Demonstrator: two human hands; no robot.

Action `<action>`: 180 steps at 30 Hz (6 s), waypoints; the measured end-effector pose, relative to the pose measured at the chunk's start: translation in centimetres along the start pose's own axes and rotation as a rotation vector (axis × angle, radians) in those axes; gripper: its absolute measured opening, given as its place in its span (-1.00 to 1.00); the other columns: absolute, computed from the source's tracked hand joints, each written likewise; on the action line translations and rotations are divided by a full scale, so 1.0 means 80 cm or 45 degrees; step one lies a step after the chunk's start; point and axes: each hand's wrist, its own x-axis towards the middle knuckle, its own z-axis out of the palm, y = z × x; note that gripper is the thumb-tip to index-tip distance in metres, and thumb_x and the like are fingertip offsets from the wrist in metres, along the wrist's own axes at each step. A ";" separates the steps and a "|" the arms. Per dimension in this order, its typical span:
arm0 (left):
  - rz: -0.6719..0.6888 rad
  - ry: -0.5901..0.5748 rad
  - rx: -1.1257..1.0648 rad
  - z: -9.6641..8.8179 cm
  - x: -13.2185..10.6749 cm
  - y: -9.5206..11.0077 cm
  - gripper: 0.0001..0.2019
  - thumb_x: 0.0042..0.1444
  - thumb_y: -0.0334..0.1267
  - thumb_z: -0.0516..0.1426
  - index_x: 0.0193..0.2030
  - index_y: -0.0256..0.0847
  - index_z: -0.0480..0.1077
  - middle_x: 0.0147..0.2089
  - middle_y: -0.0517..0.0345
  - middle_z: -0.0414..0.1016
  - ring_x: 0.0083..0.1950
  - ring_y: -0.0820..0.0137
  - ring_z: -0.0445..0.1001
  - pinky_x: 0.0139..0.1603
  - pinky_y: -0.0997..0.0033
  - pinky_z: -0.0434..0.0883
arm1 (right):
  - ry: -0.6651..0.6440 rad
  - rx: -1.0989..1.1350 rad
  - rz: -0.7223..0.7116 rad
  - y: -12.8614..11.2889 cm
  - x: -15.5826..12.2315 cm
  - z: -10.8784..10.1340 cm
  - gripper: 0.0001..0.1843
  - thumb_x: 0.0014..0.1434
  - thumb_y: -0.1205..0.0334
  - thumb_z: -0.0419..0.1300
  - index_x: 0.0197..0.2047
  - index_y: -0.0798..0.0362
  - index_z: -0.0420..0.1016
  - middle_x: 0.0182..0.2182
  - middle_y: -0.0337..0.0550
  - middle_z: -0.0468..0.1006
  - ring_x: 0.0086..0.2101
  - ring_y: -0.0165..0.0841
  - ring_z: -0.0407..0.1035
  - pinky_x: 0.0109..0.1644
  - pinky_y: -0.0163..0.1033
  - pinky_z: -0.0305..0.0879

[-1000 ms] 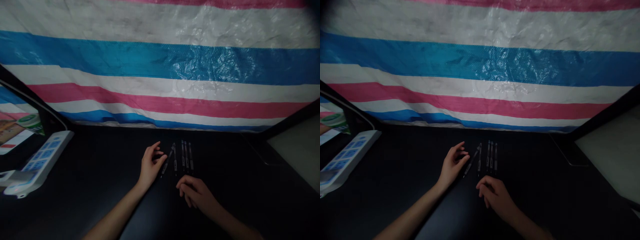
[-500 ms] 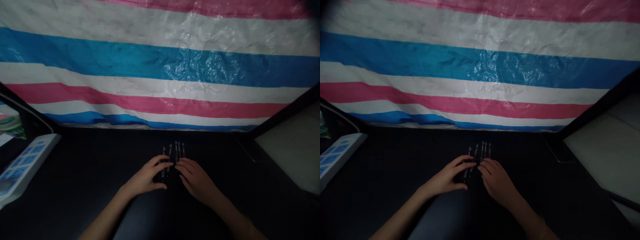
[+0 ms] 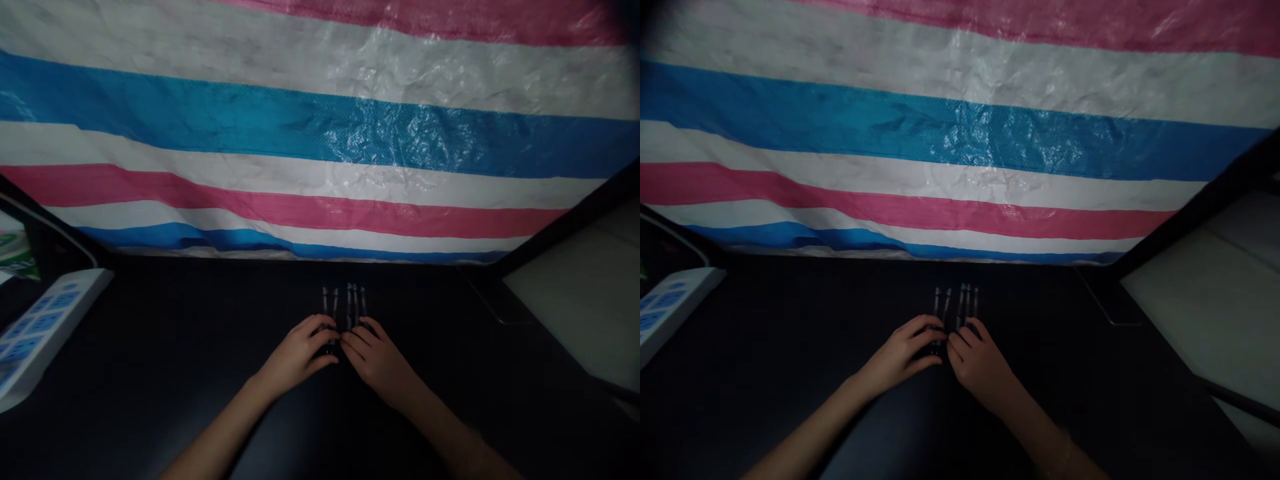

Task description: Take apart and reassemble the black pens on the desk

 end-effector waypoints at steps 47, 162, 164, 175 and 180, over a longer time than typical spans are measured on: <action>-0.004 -0.118 0.245 -0.007 -0.006 0.006 -0.70 0.21 -0.24 0.10 0.09 -0.10 0.36 0.20 -0.04 0.32 0.14 0.14 0.38 0.21 -0.06 0.27 | 0.865 1.113 1.228 -0.011 -0.002 -0.043 -0.95 0.17 0.37 0.22 -0.27 0.05 0.46 -0.25 -0.17 0.47 -0.40 -0.41 0.50 -0.27 -0.26 0.49; -0.724 0.805 -1.321 0.005 0.006 0.016 -0.63 0.15 0.05 0.16 -0.44 -0.24 0.32 -0.65 0.34 0.25 -0.65 0.60 0.14 -0.60 0.60 0.10 | -0.926 2.624 1.368 -0.059 -0.010 -0.032 -0.64 -0.03 0.24 0.33 -0.32 0.07 0.18 -0.55 -0.13 0.60 -0.64 -0.36 0.48 -0.65 -0.46 0.27; -0.715 0.855 -1.319 0.003 0.007 0.014 -0.62 0.16 0.04 0.16 -0.46 -0.25 0.31 -0.65 0.34 0.23 -0.64 0.60 0.13 -0.59 0.60 0.11 | -0.948 2.605 1.403 -0.060 -0.010 -0.033 -0.62 -0.07 0.25 0.35 -0.33 0.07 0.18 -0.57 -0.14 0.60 -0.65 -0.36 0.47 -0.66 -0.45 0.28; -0.762 0.936 -1.340 0.004 0.008 0.021 -0.61 0.10 0.05 0.20 -0.47 -0.26 0.31 -0.65 0.35 0.22 -0.65 0.61 0.11 -0.61 0.60 0.08 | -0.934 2.610 1.375 -0.062 -0.014 -0.030 -0.63 -0.05 0.22 0.35 -0.33 0.07 0.19 -0.58 -0.17 0.59 -0.68 -0.39 0.45 -0.63 -0.44 0.27; -0.793 0.913 -1.410 0.006 0.009 0.028 -0.60 0.11 0.04 0.20 -0.51 -0.26 0.29 -0.64 0.33 0.23 -0.65 0.61 0.12 -0.62 0.60 0.10 | -0.915 2.593 1.372 -0.063 -0.013 -0.031 -0.62 -0.05 0.22 0.34 -0.32 0.06 0.17 -0.59 -0.19 0.58 -0.66 -0.39 0.46 -0.61 -0.42 0.29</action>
